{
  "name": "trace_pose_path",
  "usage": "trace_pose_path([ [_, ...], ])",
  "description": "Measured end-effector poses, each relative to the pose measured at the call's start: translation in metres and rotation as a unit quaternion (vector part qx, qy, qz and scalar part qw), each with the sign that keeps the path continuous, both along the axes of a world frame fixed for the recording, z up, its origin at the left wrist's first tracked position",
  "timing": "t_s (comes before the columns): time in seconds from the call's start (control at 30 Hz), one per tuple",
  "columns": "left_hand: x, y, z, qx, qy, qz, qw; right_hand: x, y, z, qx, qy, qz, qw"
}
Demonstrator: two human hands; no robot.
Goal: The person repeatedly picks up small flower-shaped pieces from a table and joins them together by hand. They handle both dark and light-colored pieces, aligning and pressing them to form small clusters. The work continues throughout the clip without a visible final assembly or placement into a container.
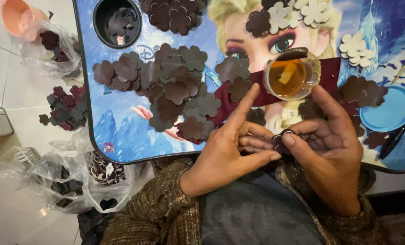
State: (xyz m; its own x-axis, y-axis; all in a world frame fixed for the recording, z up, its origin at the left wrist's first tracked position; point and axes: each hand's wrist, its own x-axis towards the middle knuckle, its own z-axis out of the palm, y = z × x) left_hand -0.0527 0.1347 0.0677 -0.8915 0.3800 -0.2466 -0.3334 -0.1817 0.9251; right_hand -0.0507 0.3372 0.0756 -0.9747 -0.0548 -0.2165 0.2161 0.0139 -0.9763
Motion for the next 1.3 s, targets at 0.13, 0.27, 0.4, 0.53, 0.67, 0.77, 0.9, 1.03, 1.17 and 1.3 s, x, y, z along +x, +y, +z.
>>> trace_pose_path([
  [0.13,-0.001,0.002,-0.006,0.039,-0.026,0.021,0.999,0.000,0.002,0.002,-0.016,-0.009,-0.010,1.000],
  [0.27,0.000,0.002,-0.009,0.058,-0.030,0.046,0.997,0.000,0.002,0.003,-0.005,-0.005,-0.003,1.000],
  [0.4,0.000,0.002,-0.012,0.088,-0.033,0.079,0.992,0.001,0.002,0.003,0.015,-0.003,-0.001,1.000],
  [0.53,0.000,0.004,-0.014,0.100,-0.039,0.089,0.990,0.002,0.002,0.002,0.011,-0.001,-0.006,1.000],
  [0.67,0.000,0.005,-0.013,0.096,-0.037,0.080,0.991,0.003,0.002,0.001,0.004,0.000,-0.014,1.000],
  [0.77,0.001,0.004,-0.009,0.082,-0.028,0.056,0.995,0.004,0.002,0.000,0.002,0.009,-0.015,1.000],
  [0.9,0.002,0.005,-0.007,0.049,-0.022,0.043,0.998,0.005,0.004,-0.002,0.007,0.025,-0.009,1.000],
  [1.03,-0.003,0.004,-0.006,0.037,-0.012,0.050,0.998,0.006,0.005,-0.006,0.005,0.019,-0.014,1.000],
  [1.17,-0.009,-0.001,0.004,-0.001,0.010,0.045,0.999,0.004,0.003,-0.008,0.015,0.017,-0.010,1.000],
  [1.3,-0.021,-0.016,0.016,-0.112,0.063,0.046,0.991,0.000,0.003,-0.003,0.021,0.033,-0.008,0.999],
])
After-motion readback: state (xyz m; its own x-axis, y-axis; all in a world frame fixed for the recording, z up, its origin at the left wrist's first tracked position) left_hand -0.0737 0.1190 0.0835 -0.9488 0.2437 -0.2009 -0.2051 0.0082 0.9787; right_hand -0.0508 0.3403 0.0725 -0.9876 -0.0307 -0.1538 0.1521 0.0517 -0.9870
